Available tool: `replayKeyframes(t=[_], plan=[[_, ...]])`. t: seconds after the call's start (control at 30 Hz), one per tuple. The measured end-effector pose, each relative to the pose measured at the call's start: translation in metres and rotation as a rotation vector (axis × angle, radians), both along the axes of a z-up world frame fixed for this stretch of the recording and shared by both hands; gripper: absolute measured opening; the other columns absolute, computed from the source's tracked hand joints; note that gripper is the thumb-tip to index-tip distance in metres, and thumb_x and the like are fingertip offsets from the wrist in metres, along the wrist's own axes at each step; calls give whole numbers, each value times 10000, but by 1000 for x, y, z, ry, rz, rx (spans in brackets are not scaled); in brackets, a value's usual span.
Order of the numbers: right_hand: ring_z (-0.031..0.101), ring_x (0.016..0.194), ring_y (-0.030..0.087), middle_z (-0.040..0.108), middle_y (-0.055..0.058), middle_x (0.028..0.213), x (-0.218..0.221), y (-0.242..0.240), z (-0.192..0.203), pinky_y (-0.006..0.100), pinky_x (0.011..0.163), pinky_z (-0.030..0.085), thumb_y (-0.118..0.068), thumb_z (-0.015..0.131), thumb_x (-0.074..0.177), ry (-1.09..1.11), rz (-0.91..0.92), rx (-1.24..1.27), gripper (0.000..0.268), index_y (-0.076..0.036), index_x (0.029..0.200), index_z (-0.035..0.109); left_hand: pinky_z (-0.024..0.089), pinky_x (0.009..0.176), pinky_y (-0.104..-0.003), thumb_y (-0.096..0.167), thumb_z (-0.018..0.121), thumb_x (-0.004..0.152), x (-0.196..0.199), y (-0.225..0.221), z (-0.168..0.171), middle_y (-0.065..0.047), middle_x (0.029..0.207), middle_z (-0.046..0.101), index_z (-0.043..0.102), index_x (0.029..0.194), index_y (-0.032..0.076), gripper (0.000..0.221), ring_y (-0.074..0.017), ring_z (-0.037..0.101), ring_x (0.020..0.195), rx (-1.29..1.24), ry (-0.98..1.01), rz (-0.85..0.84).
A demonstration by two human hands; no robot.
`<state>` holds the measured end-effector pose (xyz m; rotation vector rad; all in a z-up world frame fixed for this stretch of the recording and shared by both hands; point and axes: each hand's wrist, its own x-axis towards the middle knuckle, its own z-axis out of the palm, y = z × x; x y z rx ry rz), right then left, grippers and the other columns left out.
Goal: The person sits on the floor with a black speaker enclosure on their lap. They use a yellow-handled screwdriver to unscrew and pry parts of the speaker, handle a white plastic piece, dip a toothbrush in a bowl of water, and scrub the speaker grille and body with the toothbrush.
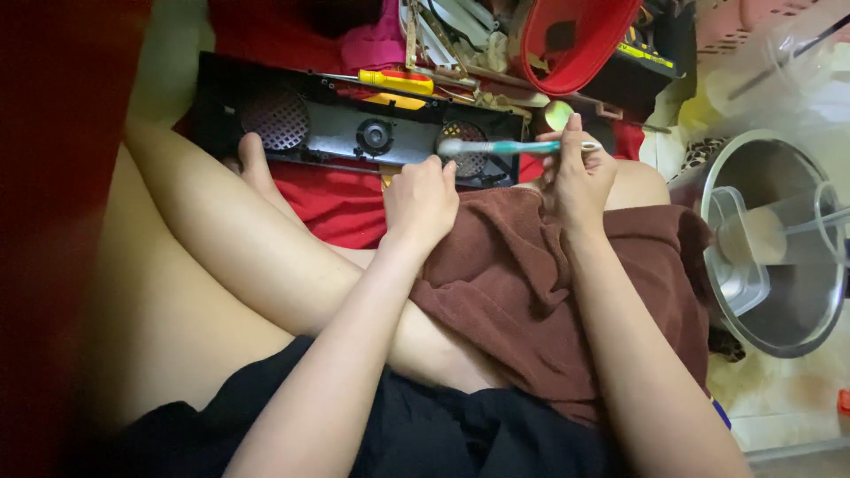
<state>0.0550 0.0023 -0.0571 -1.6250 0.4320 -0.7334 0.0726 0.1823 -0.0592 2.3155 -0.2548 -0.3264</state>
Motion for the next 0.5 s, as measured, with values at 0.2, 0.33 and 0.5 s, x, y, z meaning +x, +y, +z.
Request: replayKeyframes(t=[0.2,0.33,0.5], plan=[[380,283,75,434,68,405,-1,6,5,186,266,309,-293,535,902,-27,-20,16,379,14,714,652,497,689,-517,306,350,893,1,0,-2,-231,760,628,626,828,27,398,-452,617,789,-19,5,18],[397,295,69,446,67,412,0,1,2,180,270,324,-306,534,907,24,15,-18,389,10,713,652,498,684,-518,289,369,891,1,0,0,-231,755,631,637,822,29,381,-451,619,784,-23,7,33],[421,315,62,476,66,436,-3,5,6,180,285,342,-320,549,905,66,11,-92,372,-7,738,665,496,699,-519,300,372,888,2,0,-3,-235,771,633,644,832,34,384,-453,617,790,-20,28,35]])
